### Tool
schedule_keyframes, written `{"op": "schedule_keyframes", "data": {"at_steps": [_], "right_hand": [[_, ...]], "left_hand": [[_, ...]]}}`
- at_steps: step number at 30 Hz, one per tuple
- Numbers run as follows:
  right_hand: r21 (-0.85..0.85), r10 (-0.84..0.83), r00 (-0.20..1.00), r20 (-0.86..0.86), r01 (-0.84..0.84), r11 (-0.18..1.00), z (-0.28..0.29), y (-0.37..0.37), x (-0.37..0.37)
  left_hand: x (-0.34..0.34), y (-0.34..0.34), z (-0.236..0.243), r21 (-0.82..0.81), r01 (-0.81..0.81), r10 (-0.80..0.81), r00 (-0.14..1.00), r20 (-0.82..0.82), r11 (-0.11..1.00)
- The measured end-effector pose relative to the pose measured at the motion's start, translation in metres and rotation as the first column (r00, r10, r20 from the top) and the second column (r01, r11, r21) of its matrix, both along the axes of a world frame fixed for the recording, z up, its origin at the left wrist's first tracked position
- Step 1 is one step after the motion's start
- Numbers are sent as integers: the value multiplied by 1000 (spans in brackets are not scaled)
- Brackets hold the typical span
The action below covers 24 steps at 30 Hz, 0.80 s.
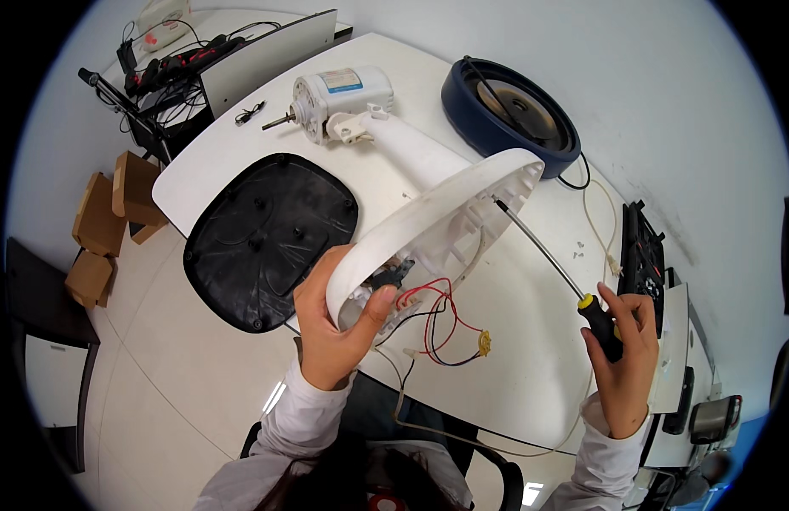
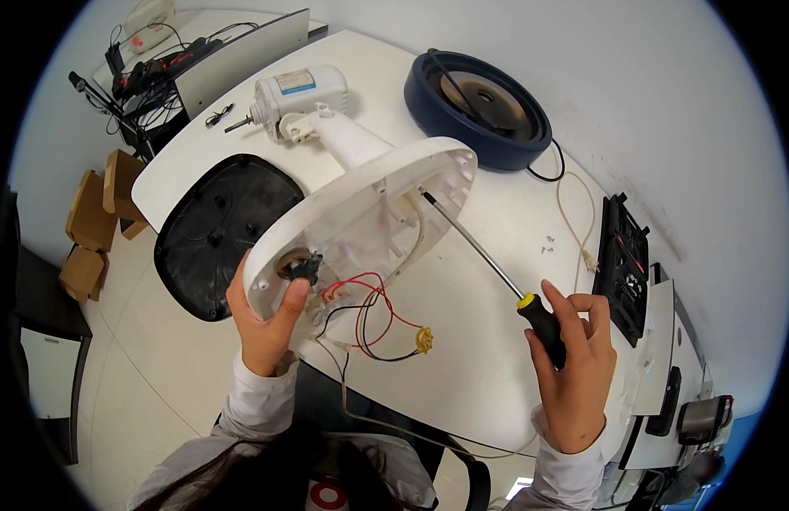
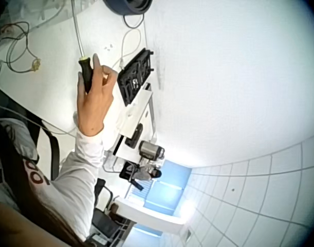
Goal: The person uses a screwdriver to remove and reinstall a small switch component inside a white plastic housing. They repeatedly unscrew, detach, and reattach the switch while manipulating internal wires, then tighten the screws again.
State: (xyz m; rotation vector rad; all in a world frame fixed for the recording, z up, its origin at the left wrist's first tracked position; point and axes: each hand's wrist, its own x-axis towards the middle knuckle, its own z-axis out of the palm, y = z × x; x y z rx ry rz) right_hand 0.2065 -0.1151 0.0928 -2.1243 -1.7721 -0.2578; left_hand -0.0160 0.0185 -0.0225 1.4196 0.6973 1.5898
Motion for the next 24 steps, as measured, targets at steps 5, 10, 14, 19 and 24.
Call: {"op": "schedule_keyframes", "data": {"at_steps": [5,10,14,19,24], "right_hand": [[-37,45,996,70,-43,998,-2,1,-3],[-28,105,967,233,-101,994,-7,0,2],[-66,41,999,1,-41,997,-3,1,-7],[-58,11,1000,4,-10,998,-6,4,-6],[-67,39,999,-6,-39,997,-9,2,-4]], "left_hand": [[-1,-1,2,-3,6,-6,1000,-12,1000],[0,-1,2,-11,10,-10,1000,-6,1000],[0,-2,3,-14,16,-16,1000,9,1000],[-1,0,0,-5,6,-6,1000,0,1000],[0,-1,2,-15,18,-18,1000,5,1000]]}}
